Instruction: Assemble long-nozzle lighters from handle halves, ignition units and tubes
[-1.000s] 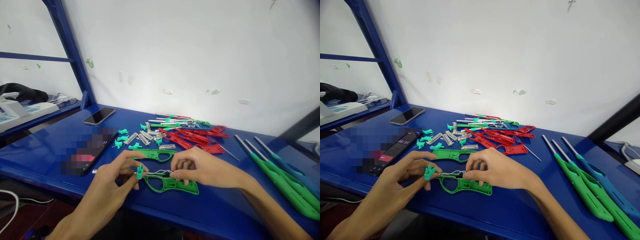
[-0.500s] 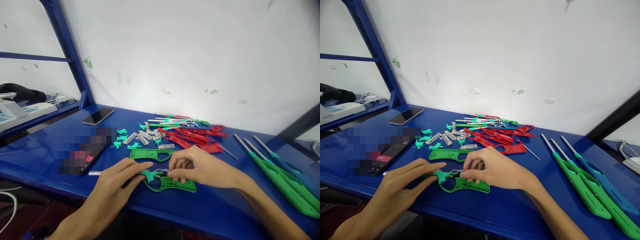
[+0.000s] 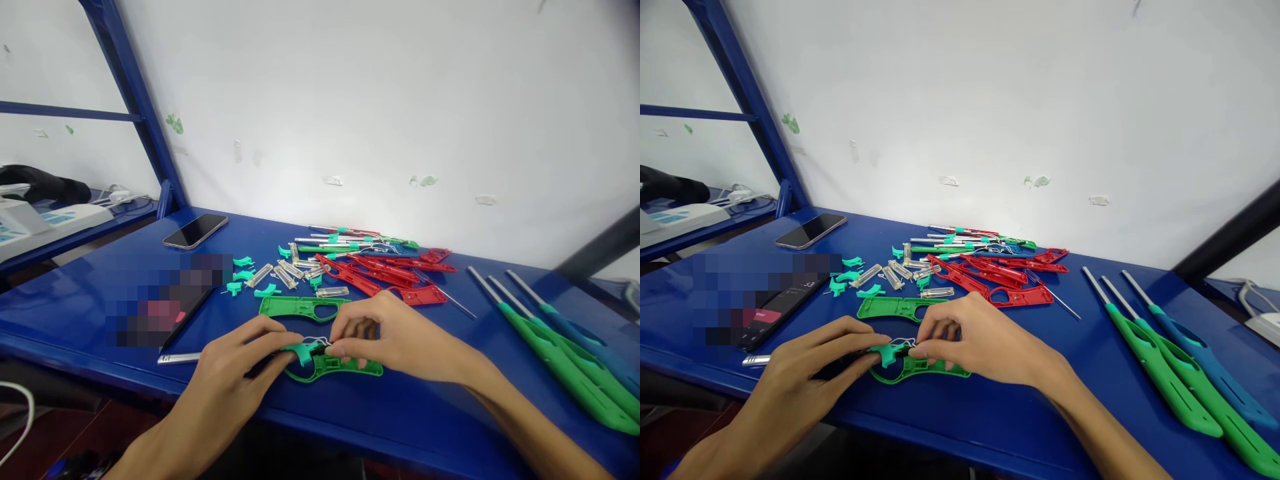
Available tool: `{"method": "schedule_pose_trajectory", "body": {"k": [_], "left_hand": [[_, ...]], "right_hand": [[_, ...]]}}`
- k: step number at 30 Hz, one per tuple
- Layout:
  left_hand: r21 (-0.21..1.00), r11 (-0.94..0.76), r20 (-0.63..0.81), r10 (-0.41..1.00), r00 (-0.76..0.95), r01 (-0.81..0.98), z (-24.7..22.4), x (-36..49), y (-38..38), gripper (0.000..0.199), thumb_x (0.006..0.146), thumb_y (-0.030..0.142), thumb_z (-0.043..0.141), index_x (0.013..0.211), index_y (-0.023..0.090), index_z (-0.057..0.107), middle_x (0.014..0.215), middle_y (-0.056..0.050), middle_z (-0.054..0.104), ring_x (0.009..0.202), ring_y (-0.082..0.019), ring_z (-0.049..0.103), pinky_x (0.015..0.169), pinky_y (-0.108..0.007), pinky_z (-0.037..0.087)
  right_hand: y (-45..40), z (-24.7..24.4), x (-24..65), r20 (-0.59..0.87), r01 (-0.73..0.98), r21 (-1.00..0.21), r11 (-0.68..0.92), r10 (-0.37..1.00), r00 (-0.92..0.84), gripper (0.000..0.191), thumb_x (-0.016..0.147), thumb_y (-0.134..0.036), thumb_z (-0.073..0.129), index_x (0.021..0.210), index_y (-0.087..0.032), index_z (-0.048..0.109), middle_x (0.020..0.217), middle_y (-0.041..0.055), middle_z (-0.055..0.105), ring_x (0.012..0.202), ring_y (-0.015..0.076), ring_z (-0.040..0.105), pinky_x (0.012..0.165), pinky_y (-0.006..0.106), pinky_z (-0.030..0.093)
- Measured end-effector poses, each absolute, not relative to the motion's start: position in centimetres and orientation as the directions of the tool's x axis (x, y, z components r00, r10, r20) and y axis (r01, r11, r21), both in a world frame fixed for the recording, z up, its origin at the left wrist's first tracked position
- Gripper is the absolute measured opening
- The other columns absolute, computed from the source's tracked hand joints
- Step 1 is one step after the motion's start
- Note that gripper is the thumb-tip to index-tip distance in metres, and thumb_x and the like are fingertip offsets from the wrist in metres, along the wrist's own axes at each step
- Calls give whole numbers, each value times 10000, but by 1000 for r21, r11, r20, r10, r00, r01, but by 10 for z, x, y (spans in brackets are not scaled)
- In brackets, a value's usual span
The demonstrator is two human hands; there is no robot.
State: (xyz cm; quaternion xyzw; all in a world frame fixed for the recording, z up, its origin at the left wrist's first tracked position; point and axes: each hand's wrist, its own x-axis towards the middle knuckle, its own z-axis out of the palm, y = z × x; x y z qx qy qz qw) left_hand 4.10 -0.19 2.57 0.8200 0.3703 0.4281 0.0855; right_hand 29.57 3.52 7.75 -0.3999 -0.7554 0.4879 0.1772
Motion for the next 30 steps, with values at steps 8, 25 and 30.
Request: {"method": "schedule_pose_trajectory", "body": {"k": [8,25,30], "left_hand": [[439,-723,623,673,400,533,21,39,-1,170,1012,174,674,1110,244,793,966,-8,715,829,-131,711,759,-205,572],[365,-761,619,629,471,536,10,36,-5,298,1052,89,583,1244,287,696,984,5,653,813,-143,576,785,-310,464],[342,-772,622,614,486,536,13,39,-5,253,1062,104,568,1182,271,714,943,3,672,781,-149,556,735,-296,452]], "right_hand": [[35,76,295,-111,429,-877,218,776,-621,221,897,-411,821,888,-200,758,692,-19,722,613,114,662,529,180,496],[36,66,293,-92,425,-871,248,767,-635,312,850,-505,842,837,-196,800,612,-23,663,554,122,588,505,221,429],[36,65,291,-103,422,-877,231,767,-634,335,829,-527,852,807,-197,797,596,-22,660,535,122,580,487,225,403]]}}
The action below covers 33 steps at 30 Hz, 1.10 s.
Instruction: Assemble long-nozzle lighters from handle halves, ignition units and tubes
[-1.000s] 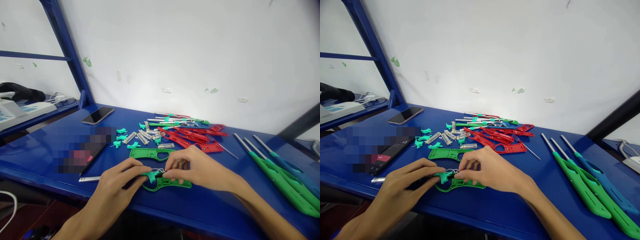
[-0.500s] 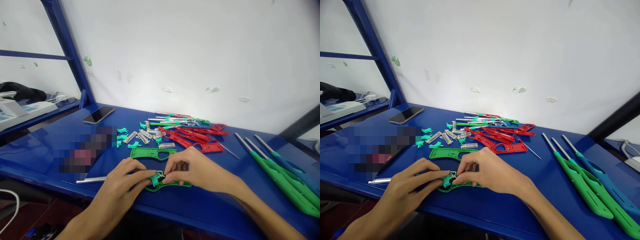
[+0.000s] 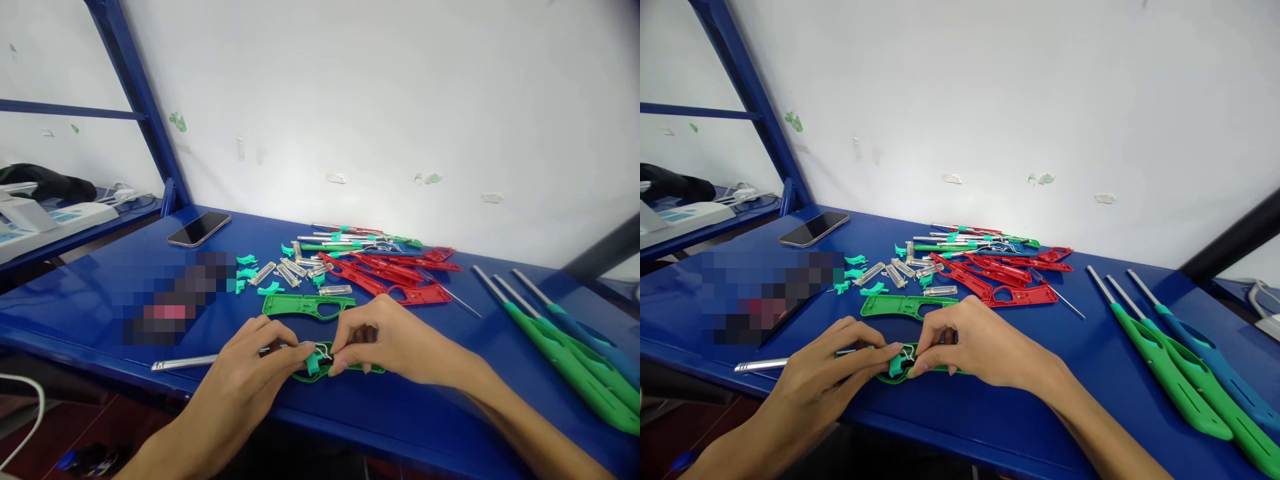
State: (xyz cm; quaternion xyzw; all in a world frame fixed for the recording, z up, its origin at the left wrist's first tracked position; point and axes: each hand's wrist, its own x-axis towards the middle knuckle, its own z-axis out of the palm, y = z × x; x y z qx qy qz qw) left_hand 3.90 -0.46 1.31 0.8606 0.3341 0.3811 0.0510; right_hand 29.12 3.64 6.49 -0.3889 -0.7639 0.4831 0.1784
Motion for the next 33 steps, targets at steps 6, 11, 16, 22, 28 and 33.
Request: {"method": "schedule_pose_trajectory", "body": {"k": [6,11,16,22,28,33], "left_hand": [[310,-789,649,583,489,530,12,40,-4,276,1075,91,518,1155,261,722,908,-2,676,746,-148,556,718,-290,448],[291,-782,664,580,472,551,8,40,-4,279,1069,90,512,1154,246,727,938,-22,665,764,-150,567,676,-257,467],[290,-773,676,583,451,564,6,40,-5,282,1067,91,511,1148,247,732,942,-24,664,789,-147,588,681,-238,492],[269,-775,693,568,444,572,4,41,-5,361,1028,28,495,1166,256,739,944,-30,671,758,-137,586,651,-222,499],[292,-790,695,563,448,540,3,40,-7,385,1009,-7,498,1178,245,736,949,-34,657,754,-136,583,654,-230,492],[317,-802,677,565,472,505,6,39,-8,366,1001,-12,509,1158,219,745,897,-30,627,706,-127,587,587,-214,474]], "right_hand": [[37,63,290,-108,405,-891,205,772,-626,327,808,-513,872,785,-197,792,602,-22,669,530,116,570,475,221,391],[39,61,289,-103,389,-901,193,775,-623,223,834,-400,872,785,-200,786,615,-39,680,516,97,566,469,210,382],[39,59,288,-100,373,-909,185,773,-626,154,828,-315,879,773,-205,785,609,-50,682,510,92,564,471,208,377],[39,57,288,-98,337,-928,158,770,-631,265,809,-448,878,777,-198,795,665,-10,729,528,106,570,486,224,389],[40,54,287,-125,293,-952,90,759,-639,286,788,-452,877,759,-184,781,745,39,793,545,114,577,496,229,417],[41,53,284,-131,252,-966,49,751,-647,245,781,-391,882,739,-179,765,748,34,797,543,107,586,501,222,443]]}}
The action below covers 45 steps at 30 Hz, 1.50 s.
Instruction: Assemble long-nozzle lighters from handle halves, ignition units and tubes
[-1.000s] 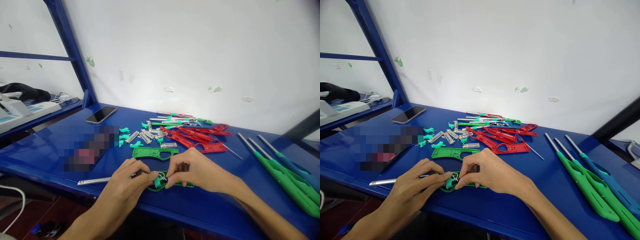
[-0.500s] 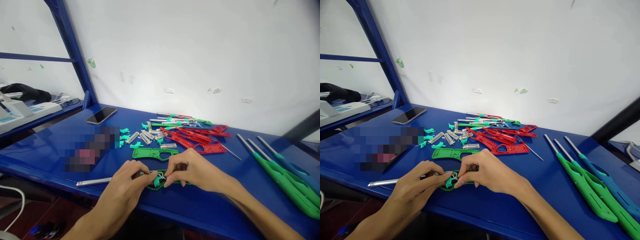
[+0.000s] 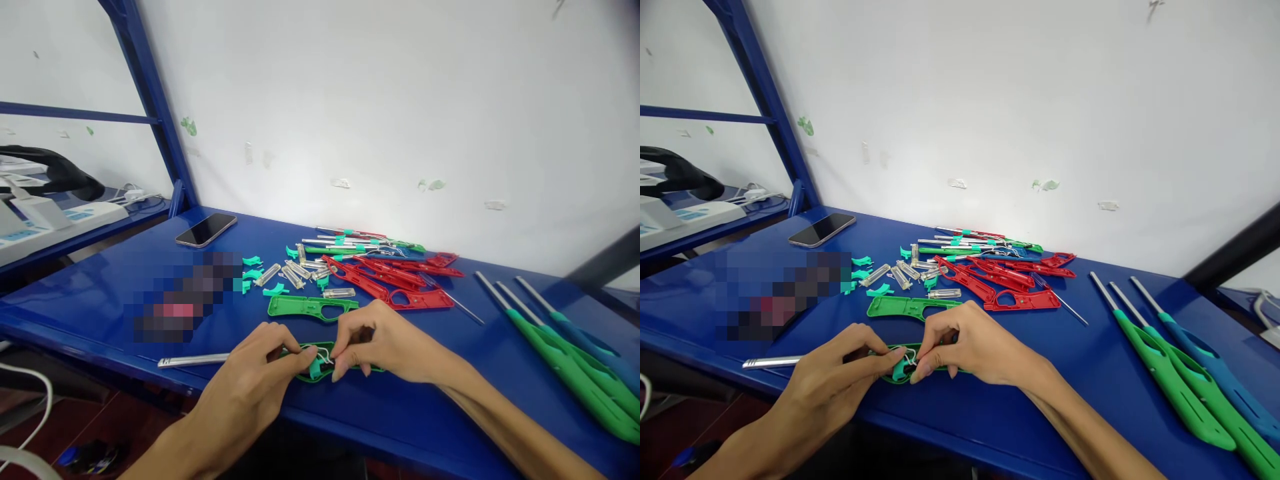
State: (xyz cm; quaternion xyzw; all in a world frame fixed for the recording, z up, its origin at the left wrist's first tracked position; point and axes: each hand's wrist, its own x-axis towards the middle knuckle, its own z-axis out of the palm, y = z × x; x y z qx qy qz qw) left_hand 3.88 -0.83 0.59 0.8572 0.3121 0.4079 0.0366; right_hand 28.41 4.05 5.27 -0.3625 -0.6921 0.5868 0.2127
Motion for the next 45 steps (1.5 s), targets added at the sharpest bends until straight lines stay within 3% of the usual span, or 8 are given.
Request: {"method": "schedule_pose_trajectory", "body": {"k": [6,13,19,25,28,32,37,45], "left_hand": [[307,-811,695,549,464,498,7,40,-5,307,1015,17,543,1127,196,765,897,-42,654,720,-134,611,601,-221,508],[318,-792,724,558,406,522,4,42,-4,271,1020,102,647,1271,196,688,980,-28,740,824,-146,659,771,-249,558],[364,-783,720,580,381,504,7,42,-3,189,1012,130,673,1171,216,730,989,-12,750,868,-143,694,814,-232,561],[417,-749,689,630,358,515,9,42,-2,145,1006,155,692,1111,220,769,986,-3,755,870,-133,721,831,-204,567],[421,-743,689,635,350,521,10,43,-2,119,1017,174,682,1073,214,780,971,-4,763,856,-132,726,824,-203,569],[415,-746,694,630,348,521,10,43,-2,126,1020,165,673,1057,211,784,957,-4,773,845,-140,721,818,-221,566],[427,-747,671,640,375,510,12,42,-4,161,1002,121,686,1092,222,773,978,11,797,870,-144,706,830,-232,557],[472,-741,629,663,406,478,19,41,-3,234,990,74,672,1111,249,770,970,27,802,885,-141,684,797,-204,562]], "right_hand": [[40,55,283,-149,296,-953,58,762,-630,280,760,-430,903,732,-182,776,703,17,762,531,107,555,488,228,408],[39,62,286,-59,334,-921,199,779,-624,250,725,-386,955,759,-195,797,603,-59,631,536,75,439,466,208,302],[40,65,288,-96,398,-895,202,784,-614,275,710,-413,962,785,-205,799,587,-70,591,533,83,428,454,216,303],[38,74,292,-42,497,-808,316,811,-584,285,965,-458,726,861,-207,813,779,4,734,644,124,551,540,242,375],[38,77,294,-17,559,-745,364,828,-560,286,1016,-413,653,898,-201,806,777,12,739,646,129,565,550,246,377],[38,76,296,-49,572,-717,398,790,-612,215,988,-402,697,976,-218,809,817,0,731,662,124,568,567,237,415],[36,74,294,-42,568,-700,433,769,-637,275,864,-497,835,943,-238,789,794,-43,688,658,109,549,558,236,411],[38,68,292,4,566,-657,498,753,-658,183,868,-393,852,879,-243,747,818,-71,679,677,97,538,568,243,389]]}}
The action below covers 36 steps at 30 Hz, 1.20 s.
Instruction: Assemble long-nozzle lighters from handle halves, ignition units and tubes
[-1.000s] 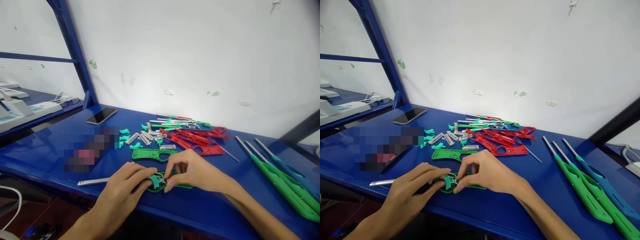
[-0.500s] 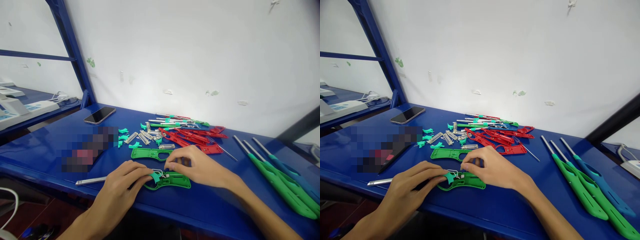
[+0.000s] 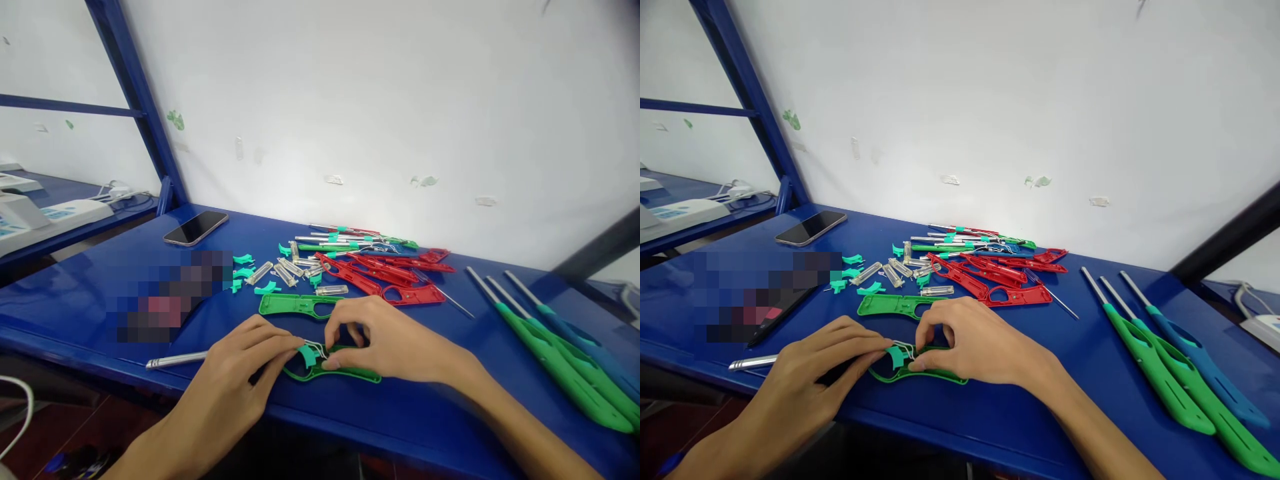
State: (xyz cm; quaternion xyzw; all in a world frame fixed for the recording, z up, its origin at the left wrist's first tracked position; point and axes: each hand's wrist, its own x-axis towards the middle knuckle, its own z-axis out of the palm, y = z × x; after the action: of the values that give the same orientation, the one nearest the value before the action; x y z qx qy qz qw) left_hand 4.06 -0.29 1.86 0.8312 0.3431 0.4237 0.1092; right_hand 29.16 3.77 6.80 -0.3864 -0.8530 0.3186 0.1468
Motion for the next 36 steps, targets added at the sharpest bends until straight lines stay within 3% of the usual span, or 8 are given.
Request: {"method": "schedule_pose_trajectory", "body": {"k": [14,23,30,36], "left_hand": [[442,-753,621,649,440,487,17,35,0,308,1009,38,578,1139,241,769,975,20,811,873,-134,711,774,-192,579],[407,-738,619,656,431,538,18,37,-1,268,1012,50,583,1083,228,771,909,22,798,829,-149,676,720,-212,551],[422,-744,615,655,439,518,14,37,1,267,1026,57,587,1129,243,749,975,34,794,889,-140,671,800,-212,546],[418,-749,619,649,443,514,15,36,-2,267,1041,63,575,1137,248,742,991,35,792,910,-131,683,821,-198,544]], "right_hand": [[39,67,291,-12,530,-718,451,753,-657,238,940,-448,777,867,-222,764,791,-42,689,653,99,560,566,230,407],[36,68,288,10,550,-683,481,759,-652,239,857,-418,867,837,-216,740,737,-49,672,634,108,549,560,242,373],[37,66,290,22,562,-652,508,754,-656,287,878,-487,833,835,-219,740,751,-52,676,645,103,546,560,241,364],[37,67,288,51,569,-615,546,748,-662,218,914,-422,816,857,-220,758,757,-46,677,662,110,558,587,247,364]]}}
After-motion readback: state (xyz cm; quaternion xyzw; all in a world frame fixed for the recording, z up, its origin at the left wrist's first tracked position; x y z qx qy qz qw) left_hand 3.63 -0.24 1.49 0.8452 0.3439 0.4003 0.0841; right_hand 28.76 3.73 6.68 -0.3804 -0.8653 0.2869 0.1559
